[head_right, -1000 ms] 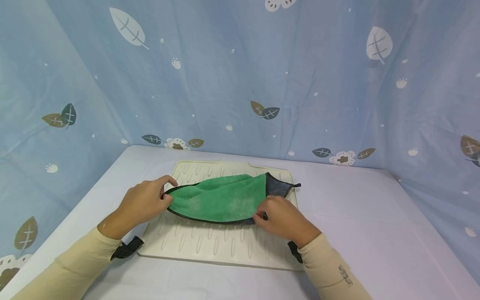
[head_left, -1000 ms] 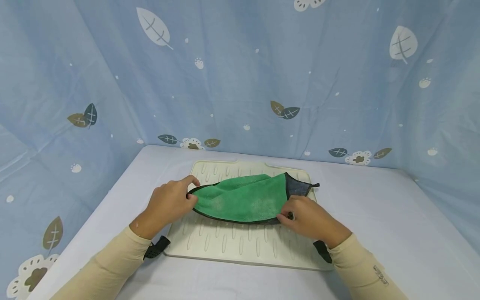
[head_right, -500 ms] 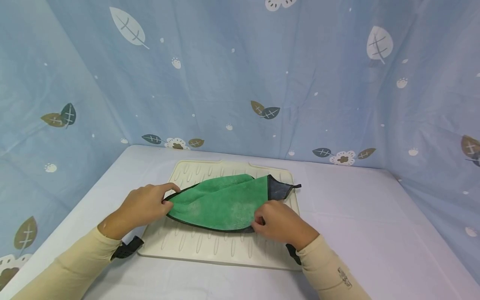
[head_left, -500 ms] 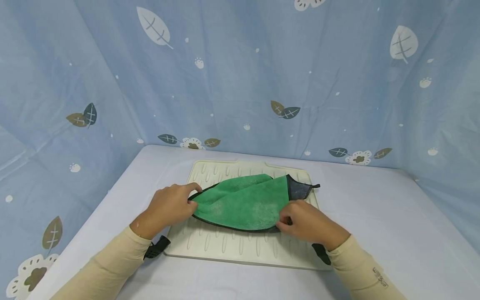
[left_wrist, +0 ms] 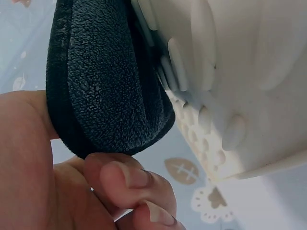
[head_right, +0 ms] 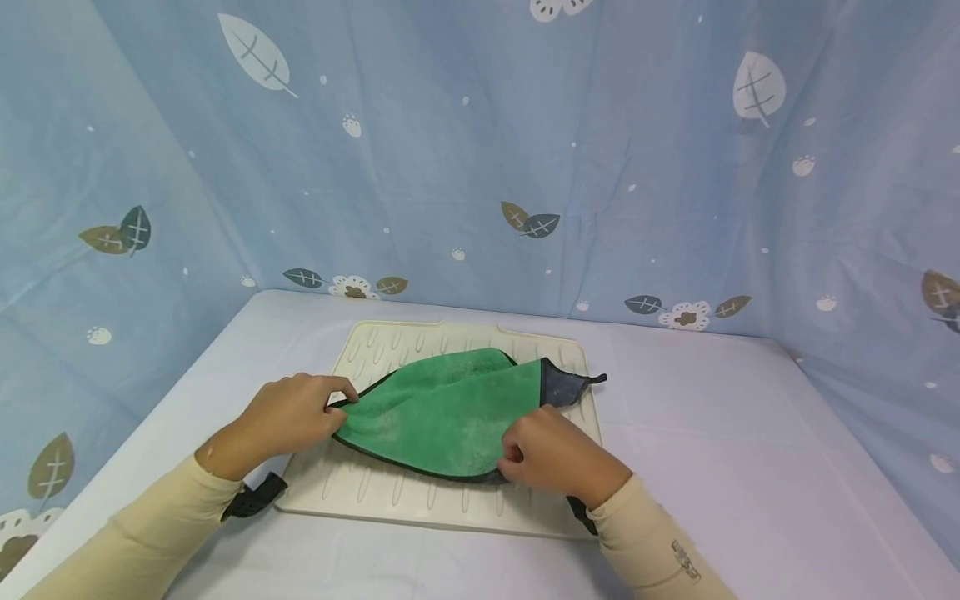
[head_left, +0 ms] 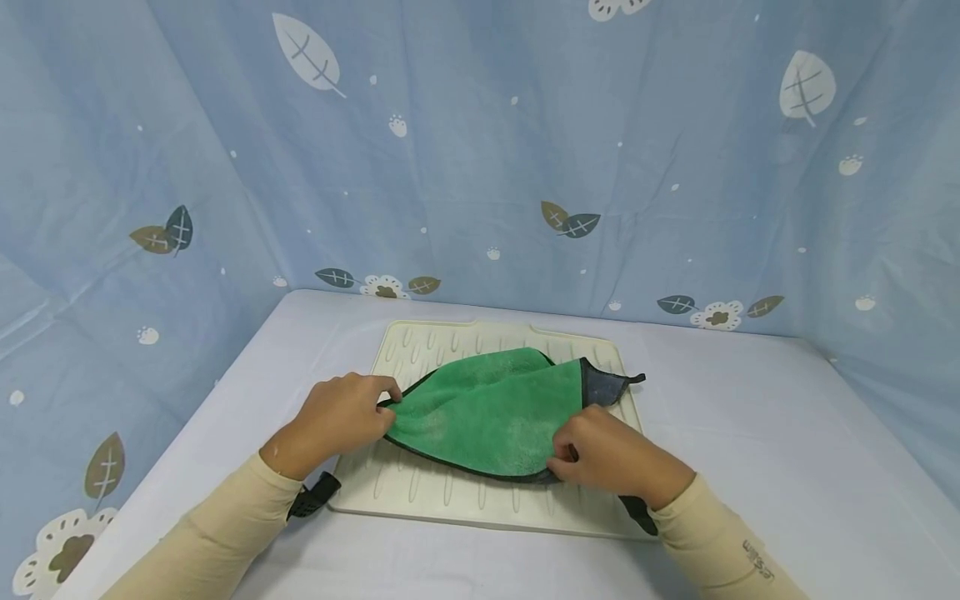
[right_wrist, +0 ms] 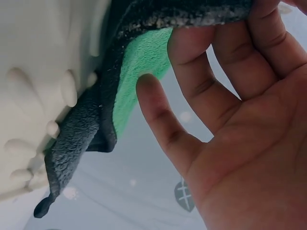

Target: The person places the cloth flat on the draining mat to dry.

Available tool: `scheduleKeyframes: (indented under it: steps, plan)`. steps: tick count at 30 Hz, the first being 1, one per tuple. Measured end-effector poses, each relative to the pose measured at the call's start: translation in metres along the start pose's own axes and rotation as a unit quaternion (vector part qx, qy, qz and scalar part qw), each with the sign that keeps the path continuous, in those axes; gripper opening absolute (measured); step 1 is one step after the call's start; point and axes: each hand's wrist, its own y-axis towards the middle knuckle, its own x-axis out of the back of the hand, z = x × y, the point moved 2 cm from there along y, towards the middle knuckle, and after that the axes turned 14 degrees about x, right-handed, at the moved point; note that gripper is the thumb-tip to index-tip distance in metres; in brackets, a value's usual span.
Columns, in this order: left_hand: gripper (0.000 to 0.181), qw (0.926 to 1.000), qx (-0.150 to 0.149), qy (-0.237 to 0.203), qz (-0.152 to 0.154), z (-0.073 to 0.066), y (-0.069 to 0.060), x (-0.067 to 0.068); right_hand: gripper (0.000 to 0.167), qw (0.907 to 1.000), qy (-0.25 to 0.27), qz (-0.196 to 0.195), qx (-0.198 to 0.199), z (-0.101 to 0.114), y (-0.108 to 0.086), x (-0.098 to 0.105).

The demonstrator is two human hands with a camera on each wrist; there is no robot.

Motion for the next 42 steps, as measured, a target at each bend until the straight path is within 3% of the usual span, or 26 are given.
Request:
scheduleKeyframes:
  steps: [11, 19, 29, 38, 42]
  plan:
    - [0.016, 0.9999, -0.008, 0.004, 0.006, -0.001, -0.0026, 0.0014, 0.054, 0.9992, 0.021, 0.028, -0.02, 0.0067, -0.0008, -0.0043]
    - [0.014, 0.9996, -0.01, 0.016, 0.019, -0.0011, -0.0036, 0.0006, 0.054, 0.9987, 0.028, 0.039, -0.02, 0.0056, -0.0019, -0.0072]
    - [0.017, 0.9983, -0.034, 0.031, 0.037, -0.0018, -0.0073, 0.0007, 0.052, 0.9975, 0.038, 0.054, -0.026, 0.008, -0.0036, -0.0076]
    - [0.021, 0.9976, -0.037, 0.035, 0.046, -0.0003, -0.0074, -0.0011, 0.039, 0.9973, 0.031, 0.063, -0.022, 0.0075, -0.004, -0.0079]
    - [0.014, 0.9972, -0.043, 0.042, 0.045, 0.0006, -0.0079, -0.0012, 0.033, 0.9967, 0.031, 0.069, -0.028, 0.0069, -0.0036, -0.0083]
